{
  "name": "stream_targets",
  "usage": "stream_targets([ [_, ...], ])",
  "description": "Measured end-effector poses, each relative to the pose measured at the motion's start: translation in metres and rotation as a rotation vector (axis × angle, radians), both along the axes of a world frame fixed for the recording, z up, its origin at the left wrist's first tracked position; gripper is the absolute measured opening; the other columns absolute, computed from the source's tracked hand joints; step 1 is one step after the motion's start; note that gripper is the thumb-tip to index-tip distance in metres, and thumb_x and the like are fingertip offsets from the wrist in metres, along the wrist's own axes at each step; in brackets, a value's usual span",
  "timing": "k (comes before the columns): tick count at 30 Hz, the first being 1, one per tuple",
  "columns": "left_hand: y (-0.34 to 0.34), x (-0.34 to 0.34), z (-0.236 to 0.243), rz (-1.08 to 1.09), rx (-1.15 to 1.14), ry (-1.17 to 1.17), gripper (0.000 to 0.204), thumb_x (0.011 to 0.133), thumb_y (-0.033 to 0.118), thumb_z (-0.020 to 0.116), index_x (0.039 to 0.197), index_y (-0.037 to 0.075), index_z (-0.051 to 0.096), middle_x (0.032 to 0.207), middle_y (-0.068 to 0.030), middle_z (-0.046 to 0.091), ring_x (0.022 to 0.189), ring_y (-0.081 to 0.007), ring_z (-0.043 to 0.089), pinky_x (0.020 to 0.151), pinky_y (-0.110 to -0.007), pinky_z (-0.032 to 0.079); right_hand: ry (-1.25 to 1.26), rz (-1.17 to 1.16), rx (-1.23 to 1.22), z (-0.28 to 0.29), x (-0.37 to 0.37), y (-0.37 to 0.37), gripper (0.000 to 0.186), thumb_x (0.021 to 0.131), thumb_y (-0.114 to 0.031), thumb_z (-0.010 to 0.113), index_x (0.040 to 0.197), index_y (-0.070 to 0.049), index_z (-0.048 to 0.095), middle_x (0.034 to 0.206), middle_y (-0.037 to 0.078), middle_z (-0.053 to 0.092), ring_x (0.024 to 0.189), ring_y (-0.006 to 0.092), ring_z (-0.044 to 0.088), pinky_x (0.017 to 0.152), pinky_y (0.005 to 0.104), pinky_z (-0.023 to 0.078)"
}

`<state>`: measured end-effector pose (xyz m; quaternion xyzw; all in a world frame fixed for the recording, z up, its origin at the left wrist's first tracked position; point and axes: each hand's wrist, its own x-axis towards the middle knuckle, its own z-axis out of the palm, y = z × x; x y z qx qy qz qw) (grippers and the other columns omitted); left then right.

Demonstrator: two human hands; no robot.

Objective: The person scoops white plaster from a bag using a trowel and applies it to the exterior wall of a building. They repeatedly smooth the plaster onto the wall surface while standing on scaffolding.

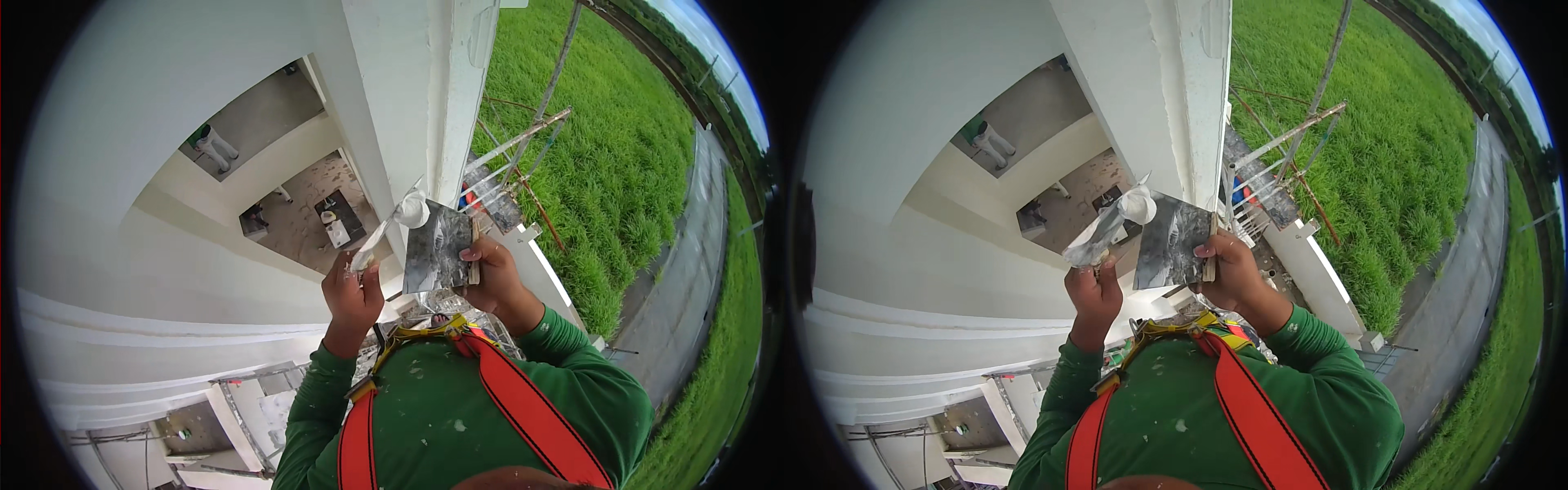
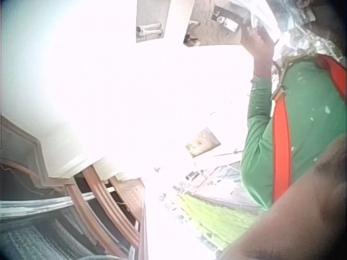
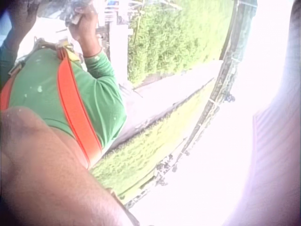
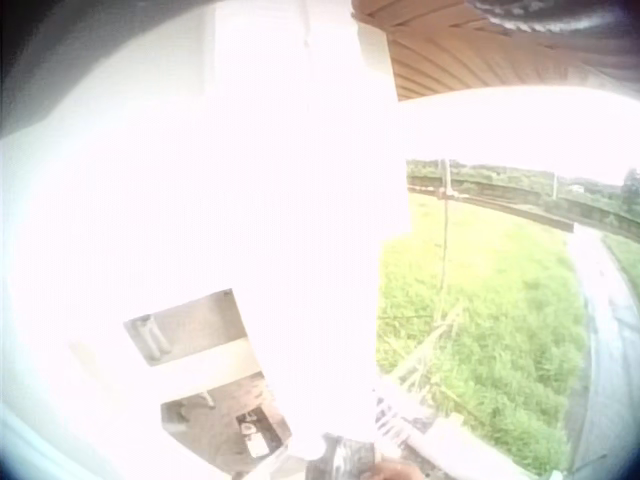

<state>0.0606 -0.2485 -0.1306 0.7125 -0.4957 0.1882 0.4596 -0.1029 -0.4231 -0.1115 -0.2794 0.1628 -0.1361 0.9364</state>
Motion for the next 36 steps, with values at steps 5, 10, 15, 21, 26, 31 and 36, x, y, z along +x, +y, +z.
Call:
stream_targets([
  [5, 0.004, 0.007, -0.031, 0.03, 0.101, -0.291, 0.025, 0.065, 0.005, 0.058, 0.09, 0.002, 0.062, 0.082, -0.0105, 0.061, 0.064, -0.0286, 0.062, 0.055, -0.039, 0.052, -0.122, -0.072, 0.138, 0.032, -0.005, -0.035, 0.042, 0.075, -0.009, 0.052, 0.116, -0.003, 0.061, 0.098, 0.011, 0.07, 0.082, 0.0258, 0.071, 0.076, 0.0403, 0.058],
  [10, 0.03, -0.003, -0.061, 0.111, 0.24, -0.073, 0.023, 0.071, 0.006, 0.062, 0.093, 0.001, 0.062, 0.082, -0.0112, 0.061, 0.065, -0.0306, 0.062, 0.055, -0.041, 0.051, -0.271, -0.678, -0.705, 0.077, 0.005, -0.131, 0.029, 0.089, -0.005, 0.059, 0.117, 0.0, 0.061, 0.106, 0.013, 0.069, 0.093, 0.0237, 0.069, 0.081, 0.0347, 0.056],
  [15, 0.058, -0.016, -0.102, 0.179, 0.359, 0.089, 0.019, 0.079, 0.009, 0.065, 0.096, 0.001, 0.062, 0.083, -0.0128, 0.062, 0.066, -0.0343, 0.063, 0.057, -0.044, 0.051, -0.351, -1.436, -2.478, 0.211, 0.011, -0.204, 0.041, 0.082, -0.004, 0.074, 0.121, -0.014, 0.07, 0.114, 0.009, 0.07, 0.096, 0.0234, 0.067, 0.076, 0.0293, 0.055],
  [21, 0.084, -0.043, -0.121, 0.339, 0.373, 0.205, 0.012, 0.086, 0.012, 0.065, 0.093, 0.003, 0.064, 0.082, -0.0126, 0.062, 0.069, -0.0349, 0.065, 0.058, -0.045, 0.052, -0.628, -1.489, -3.245, 0.278, 0.051, -0.233, 0.037, 0.088, -0.022, 0.066, 0.124, -0.028, 0.069, 0.13, 0.001, 0.064, 0.111, 0.0272, 0.059, 0.088, 0.0412, 0.051],
  [26, 0.097, -0.065, -0.143, 0.462, 0.39, 0.323, 0.018, 0.089, 0.017, 0.063, 0.097, 0.001, 0.066, 0.086, -0.015, 0.065, 0.073, -0.0369, 0.066, 0.062, -0.046, 0.052, -0.84, -1.537, -3.358, 0.292, 0.068, -0.236, 0.038, 0.089, -0.039, 0.068, 0.126, -0.036, 0.067, 0.133, -0.007, 0.062, 0.111, 0.0212, 0.055, 0.087, 0.0354, 0.049],
  [31, 0.102, -0.077, -0.159, 0.531, 0.411, 0.323, 0.02, 0.09, 0.018, 0.062, 0.098, 0.0, 0.065, 0.088, -0.0157, 0.066, 0.074, -0.0383, 0.066, 0.062, -0.047, 0.052, -1.072, -1.606, -3.242, 0.294, 0.087, -0.24, 0.041, 0.089, -0.048, 0.066, 0.128, -0.036, 0.066, 0.133, -0.01, 0.063, 0.116, 0.0191, 0.054, 0.095, 0.0371, 0.046],
  [36, 0.098, -0.079, -0.157, 0.54, 0.438, 0.364, 0.019, 0.09, 0.018, 0.062, 0.097, 0.001, 0.065, 0.089, -0.0157, 0.066, 0.075, -0.0386, 0.066, 0.062, -0.048, 0.052, -0.936, -1.478, -3.401, 0.295, 0.082, -0.239, 0.041, 0.089, -0.049, 0.066, 0.127, -0.034, 0.066, 0.133, -0.01, 0.063, 0.117, 0.0185, 0.054, 0.101, 0.039, 0.043],
])
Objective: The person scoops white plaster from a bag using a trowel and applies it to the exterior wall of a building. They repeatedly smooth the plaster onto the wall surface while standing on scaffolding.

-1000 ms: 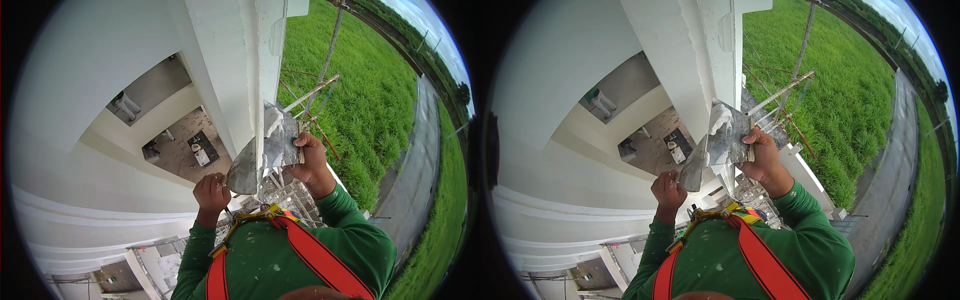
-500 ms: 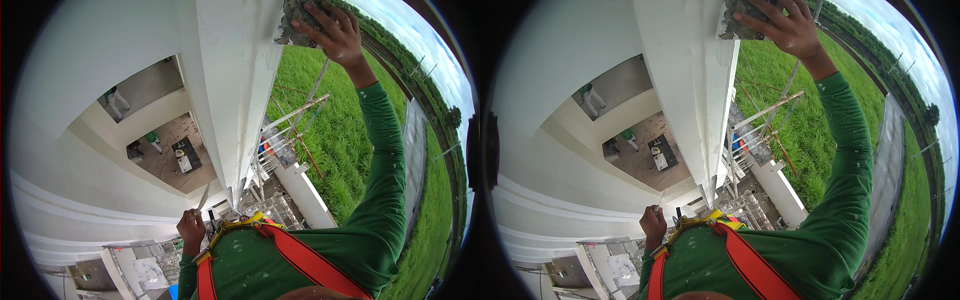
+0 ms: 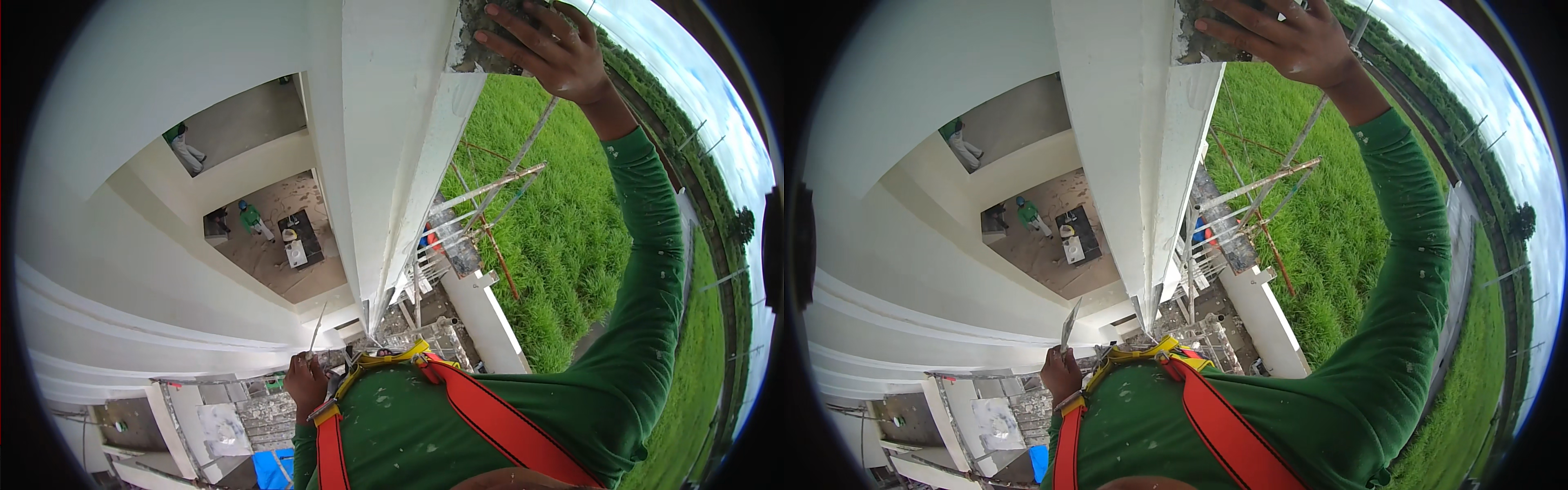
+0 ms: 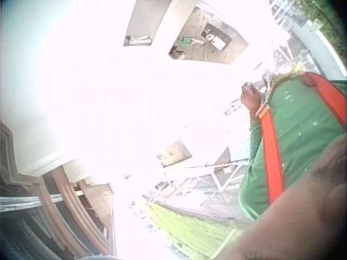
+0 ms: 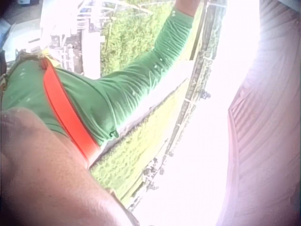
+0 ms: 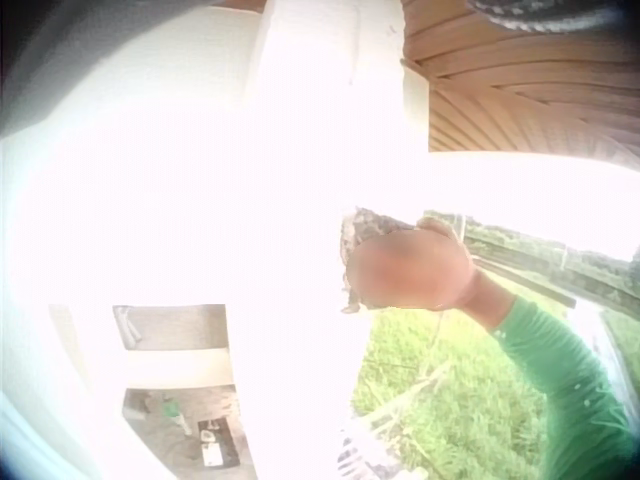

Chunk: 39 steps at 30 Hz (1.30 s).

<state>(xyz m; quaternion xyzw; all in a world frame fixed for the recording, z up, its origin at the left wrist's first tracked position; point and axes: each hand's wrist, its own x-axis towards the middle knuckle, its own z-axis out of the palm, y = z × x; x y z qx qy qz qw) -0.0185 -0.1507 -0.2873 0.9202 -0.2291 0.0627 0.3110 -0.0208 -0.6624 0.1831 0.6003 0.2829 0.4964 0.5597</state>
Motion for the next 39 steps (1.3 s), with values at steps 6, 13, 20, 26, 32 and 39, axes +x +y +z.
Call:
stream_targets([
  [6, -0.01, 0.003, -0.001, -0.008, -0.006, 0.0, 0.018, 0.09, 0.019, 0.062, 0.095, 0.002, 0.066, 0.089, -0.0158, 0.066, 0.075, -0.0388, 0.066, 0.063, -0.049, 0.052, 0.053, -0.027, 0.008, -0.005, -0.004, -0.008, 0.036, 0.089, -0.031, 0.068, 0.124, -0.025, 0.069, 0.128, -0.003, 0.066, 0.116, 0.0242, 0.057, 0.101, 0.0463, 0.043],
  [13, -0.006, 0.0, -0.007, 0.021, 0.016, -0.023, 0.02, 0.09, 0.019, 0.062, 0.095, 0.0, 0.065, 0.088, -0.0163, 0.065, 0.074, -0.0393, 0.066, 0.062, -0.049, 0.052, 0.037, -0.19, 0.119, -0.026, -0.042, -0.035, 0.034, 0.092, -0.019, 0.062, 0.123, -0.032, 0.071, 0.131, -0.005, 0.064, 0.121, 0.0206, 0.057, 0.1, 0.0429, 0.046],
  [20, 0.001, 0.0, -0.012, 0.015, 0.02, 0.036, 0.021, 0.091, 0.02, 0.062, 0.093, -0.001, 0.065, 0.088, -0.0173, 0.065, 0.073, -0.0406, 0.065, 0.06, -0.049, 0.051, 0.035, 0.021, 0.119, -0.062, -0.014, -0.006, 0.033, 0.091, -0.033, 0.065, 0.123, -0.039, 0.069, 0.133, -0.013, 0.062, 0.11, 0.0158, 0.057, 0.101, 0.0391, 0.043],
  [26, 0.0, 0.004, -0.003, 0.001, 0.019, 0.02, 0.019, 0.09, 0.018, 0.062, 0.091, -0.001, 0.064, 0.087, -0.018, 0.064, 0.072, -0.0407, 0.065, 0.059, -0.05, 0.05, 0.088, -0.019, 0.068, -0.062, 0.005, -0.029, 0.046, 0.086, -0.03, 0.068, 0.13, -0.042, 0.064, 0.14, -0.017, 0.056, 0.114, 0.0107, 0.055, 0.097, 0.0329, 0.046],
  [32, 0.017, -0.007, -0.026, 0.065, -0.014, -0.005, 0.018, 0.093, 0.019, 0.061, 0.094, 0.0, 0.064, 0.086, -0.0182, 0.066, 0.072, -0.0416, 0.066, 0.062, -0.049, 0.051, 0.098, -0.15, 0.123, -0.069, -0.031, -0.034, 0.039, 0.089, -0.031, 0.065, 0.127, -0.037, 0.067, 0.139, -0.016, 0.057, 0.11, 0.0114, 0.056, 0.1, 0.0381, 0.041],
  [39, 0.018, -0.01, -0.035, 0.1, -0.089, 0.064, 0.022, 0.092, 0.019, 0.062, 0.095, -0.002, 0.064, 0.086, -0.0213, 0.065, 0.073, -0.0442, 0.064, 0.061, -0.051, 0.05, 0.088, -0.026, 0.144, -0.105, -0.013, 0.003, 0.039, 0.089, -0.034, 0.068, 0.126, -0.043, 0.066, 0.135, -0.019, 0.059, 0.107, 0.0103, 0.055, 0.101, 0.036, 0.04],
])
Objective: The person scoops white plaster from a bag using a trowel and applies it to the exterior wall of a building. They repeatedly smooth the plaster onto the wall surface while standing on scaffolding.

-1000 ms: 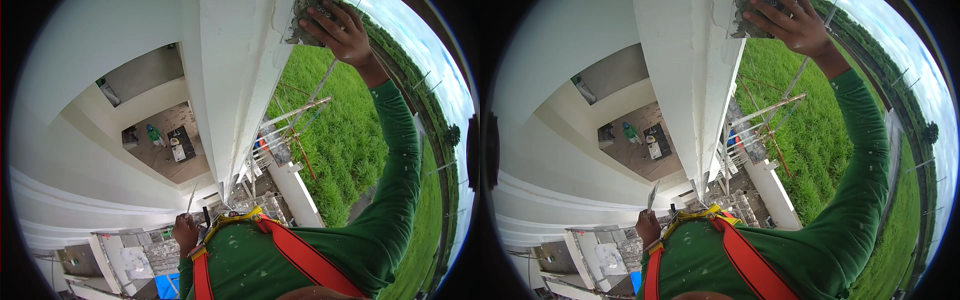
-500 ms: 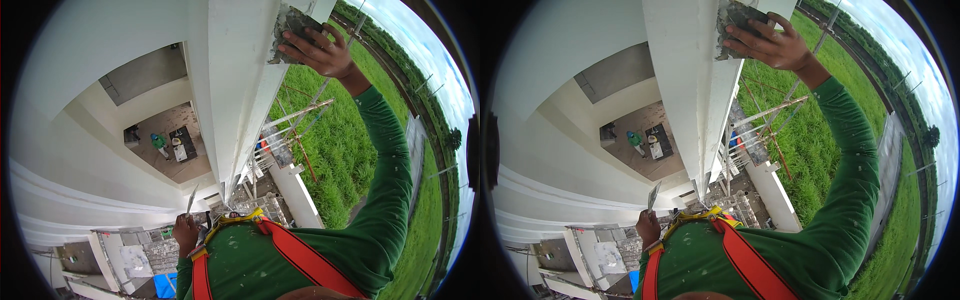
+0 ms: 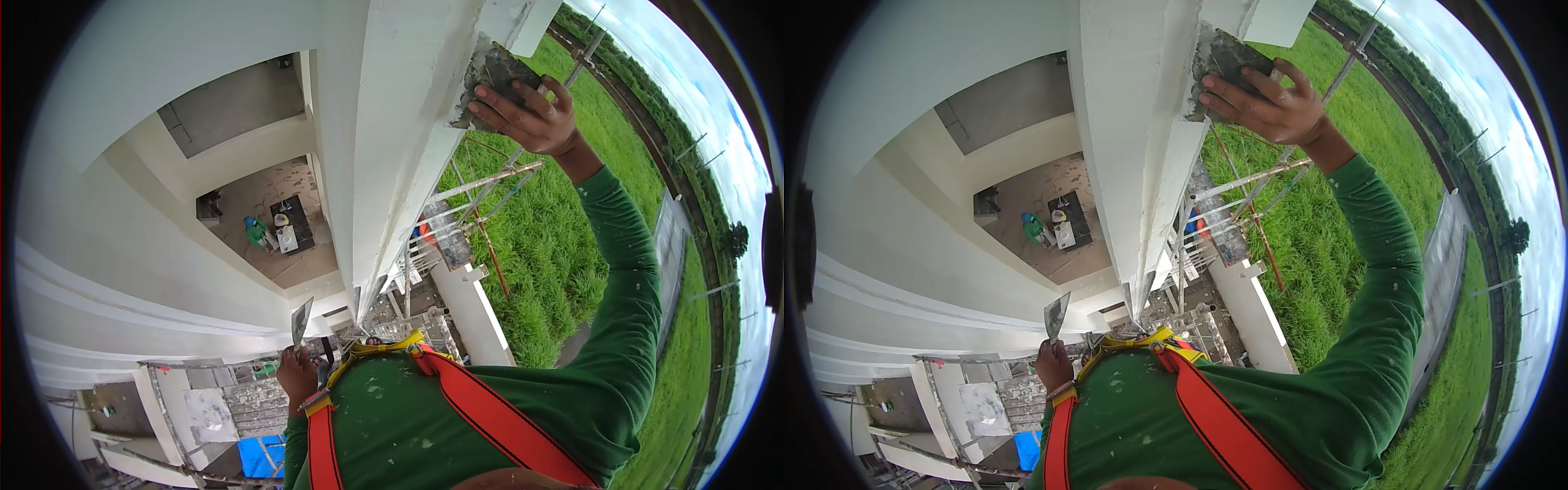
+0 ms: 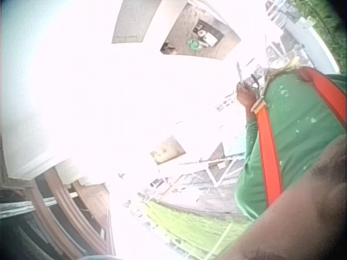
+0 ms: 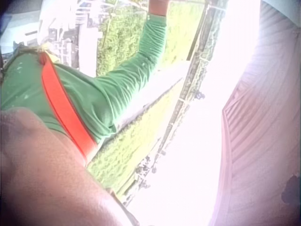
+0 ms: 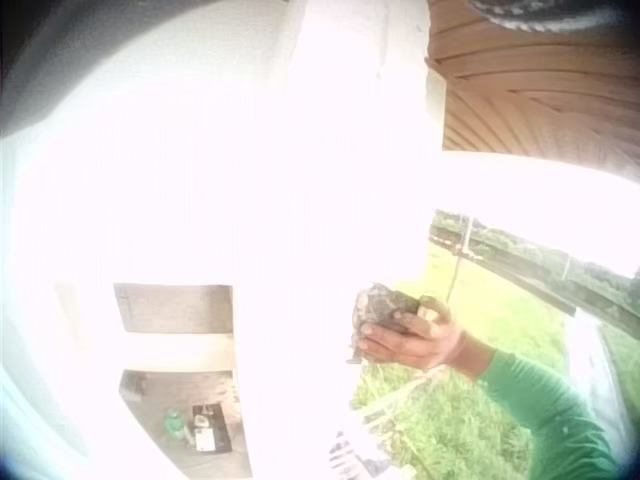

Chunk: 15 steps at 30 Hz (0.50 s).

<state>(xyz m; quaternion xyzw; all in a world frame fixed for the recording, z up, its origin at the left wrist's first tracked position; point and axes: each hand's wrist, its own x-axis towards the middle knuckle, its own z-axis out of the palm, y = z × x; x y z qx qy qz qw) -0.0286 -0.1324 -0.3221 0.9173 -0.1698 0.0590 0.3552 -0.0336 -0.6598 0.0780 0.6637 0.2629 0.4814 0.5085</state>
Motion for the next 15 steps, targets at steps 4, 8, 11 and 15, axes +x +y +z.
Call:
stream_targets([
  [4, -0.008, 0.01, 0.016, -0.053, 0.017, 0.017, 0.02, 0.092, 0.019, 0.062, 0.094, -0.002, 0.064, 0.085, -0.0212, 0.065, 0.074, -0.0442, 0.064, 0.061, -0.051, 0.05, 0.024, -0.048, -0.009, -0.01, 0.019, -0.029, 0.045, 0.089, -0.035, 0.066, 0.133, -0.044, 0.061, 0.139, -0.021, 0.054, 0.111, 0.0096, 0.054, 0.105, 0.035, 0.04],
  [8, -0.001, 0.011, 0.015, -0.008, 0.029, 0.061, 0.021, 0.093, 0.019, 0.061, 0.095, -0.001, 0.063, 0.086, -0.0224, 0.065, 0.074, -0.0444, 0.064, 0.062, -0.051, 0.05, 0.056, -0.031, -0.015, -0.012, 0.019, -0.057, 0.048, 0.089, -0.034, 0.064, 0.136, -0.045, 0.058, 0.142, -0.021, 0.052, 0.112, 0.0101, 0.053, 0.105, 0.0341, 0.041],
  [11, 0.003, 0.004, 0.012, 0.053, -0.01, 0.074, 0.023, 0.094, 0.02, 0.06, 0.097, -0.002, 0.063, 0.087, -0.0234, 0.066, 0.075, -0.0448, 0.064, 0.063, -0.051, 0.05, 0.103, -0.187, 0.032, -0.014, -0.015, -0.052, 0.044, 0.092, -0.025, 0.063, 0.134, -0.04, 0.062, 0.141, -0.017, 0.055, 0.109, 0.0114, 0.055, 0.1, 0.0352, 0.043],
  [15, 0.014, -0.007, -0.006, 0.089, -0.045, 0.116, 0.026, 0.097, 0.023, 0.058, 0.101, -0.002, 0.064, 0.086, -0.024, 0.066, 0.077, -0.0452, 0.064, 0.067, -0.051, 0.049, 0.031, -0.225, 0.115, -0.021, -0.052, -0.032, 0.034, 0.094, -0.029, 0.064, 0.127, -0.039, 0.067, 0.132, -0.017, 0.062, 0.104, 0.0107, 0.058, 0.097, 0.0335, 0.043],
])
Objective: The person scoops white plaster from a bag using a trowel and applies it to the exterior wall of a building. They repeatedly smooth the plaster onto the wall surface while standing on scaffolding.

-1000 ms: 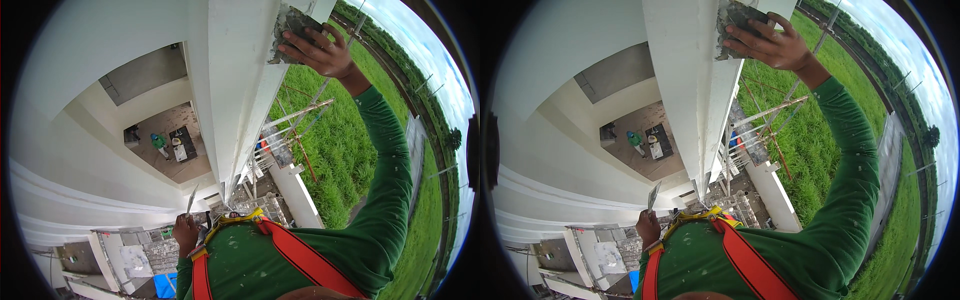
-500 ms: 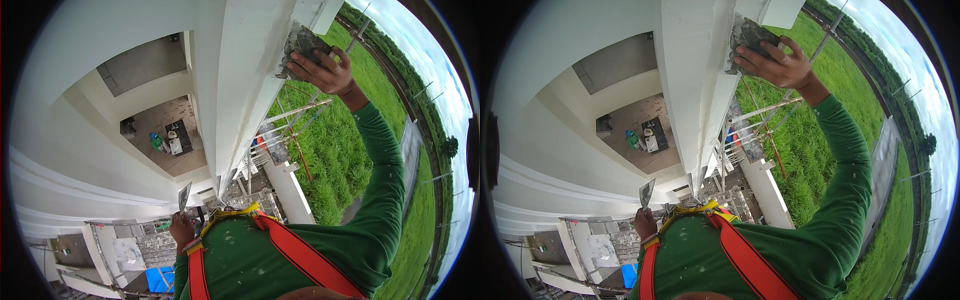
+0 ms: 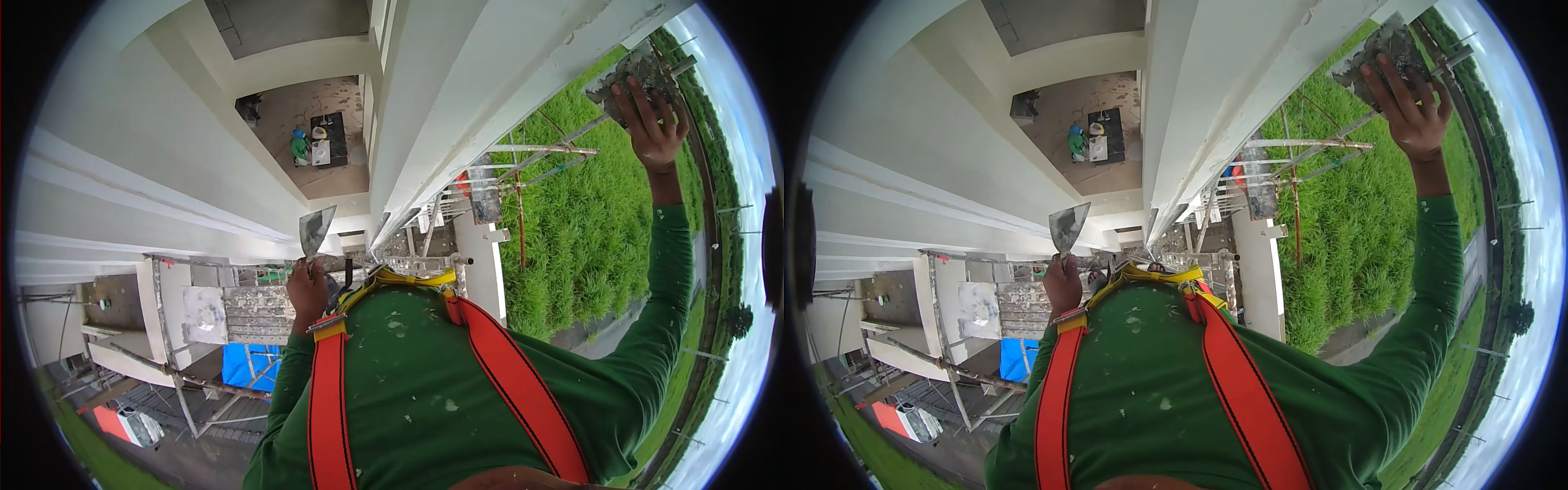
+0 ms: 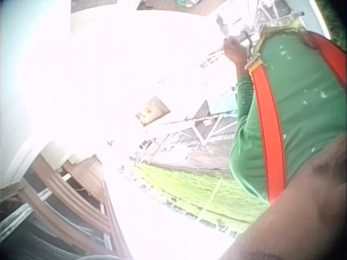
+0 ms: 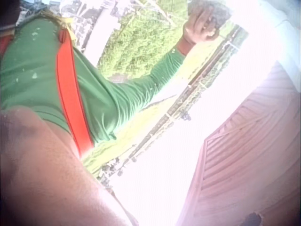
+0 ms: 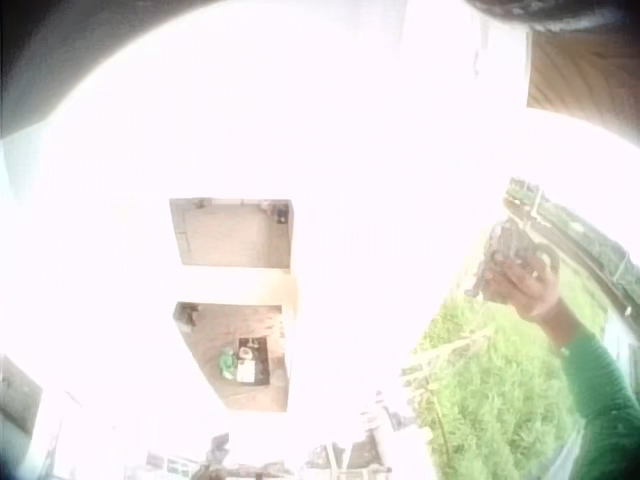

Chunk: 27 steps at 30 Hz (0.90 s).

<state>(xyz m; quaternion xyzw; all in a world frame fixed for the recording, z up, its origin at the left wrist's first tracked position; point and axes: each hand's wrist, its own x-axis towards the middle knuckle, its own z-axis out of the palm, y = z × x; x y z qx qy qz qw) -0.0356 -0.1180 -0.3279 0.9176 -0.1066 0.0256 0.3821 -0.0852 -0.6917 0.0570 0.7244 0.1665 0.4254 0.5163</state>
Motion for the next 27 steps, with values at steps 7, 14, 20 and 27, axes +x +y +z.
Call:
stream_targets([
  [7, -0.017, -0.001, 0.0, 0.152, -0.179, 0.095, 0.024, 0.093, 0.021, 0.059, 0.092, -0.003, 0.063, 0.078, -0.0226, 0.066, 0.071, -0.0425, 0.065, 0.065, -0.05, 0.049, -0.433, 0.004, 0.176, 0.135, 0.015, 0.048, 0.058, 0.074, -0.01, 0.069, 0.127, -0.032, 0.068, 0.125, -0.008, 0.065, 0.097, 0.0179, 0.058, 0.086, 0.0336, 0.039],
  [14, -0.04, 0.036, 0.001, 0.068, -0.181, -0.01, 0.027, 0.094, 0.021, 0.058, 0.087, -0.005, 0.06, 0.075, -0.025, 0.063, 0.07, -0.0458, 0.061, 0.064, -0.052, 0.046, -0.516, 0.378, 0.397, 0.278, 0.05, 0.092, 0.037, 0.085, -0.001, 0.06, 0.12, -0.008, 0.067, 0.12, 0.013, 0.066, 0.109, 0.037, 0.059, 0.096, 0.0477, 0.047],
  [20, -0.031, 0.037, -0.003, 0.075, -0.222, -0.018, 0.028, 0.094, 0.023, 0.058, 0.087, -0.004, 0.06, 0.075, -0.0257, 0.063, 0.071, -0.0481, 0.06, 0.063, -0.054, 0.044, -0.508, 0.377, 0.476, 0.281, 0.091, 0.082, 0.042, 0.081, 0.005, 0.057, 0.121, -0.005, 0.065, 0.115, 0.017, 0.066, 0.107, 0.0387, 0.06, 0.092, 0.0471, 0.048],
  [27, -0.008, 0.033, -0.028, 0.095, -0.155, -0.02, 0.028, 0.096, 0.024, 0.058, 0.088, -0.003, 0.06, 0.077, -0.0256, 0.064, 0.07, -0.048, 0.061, 0.062, -0.053, 0.045, -0.417, 0.272, 0.494, 0.169, 0.089, 0.082, 0.057, 0.078, -0.004, 0.064, 0.131, -0.023, 0.064, 0.126, 0.002, 0.064, 0.109, 0.0297, 0.058, 0.099, 0.0449, 0.043],
])
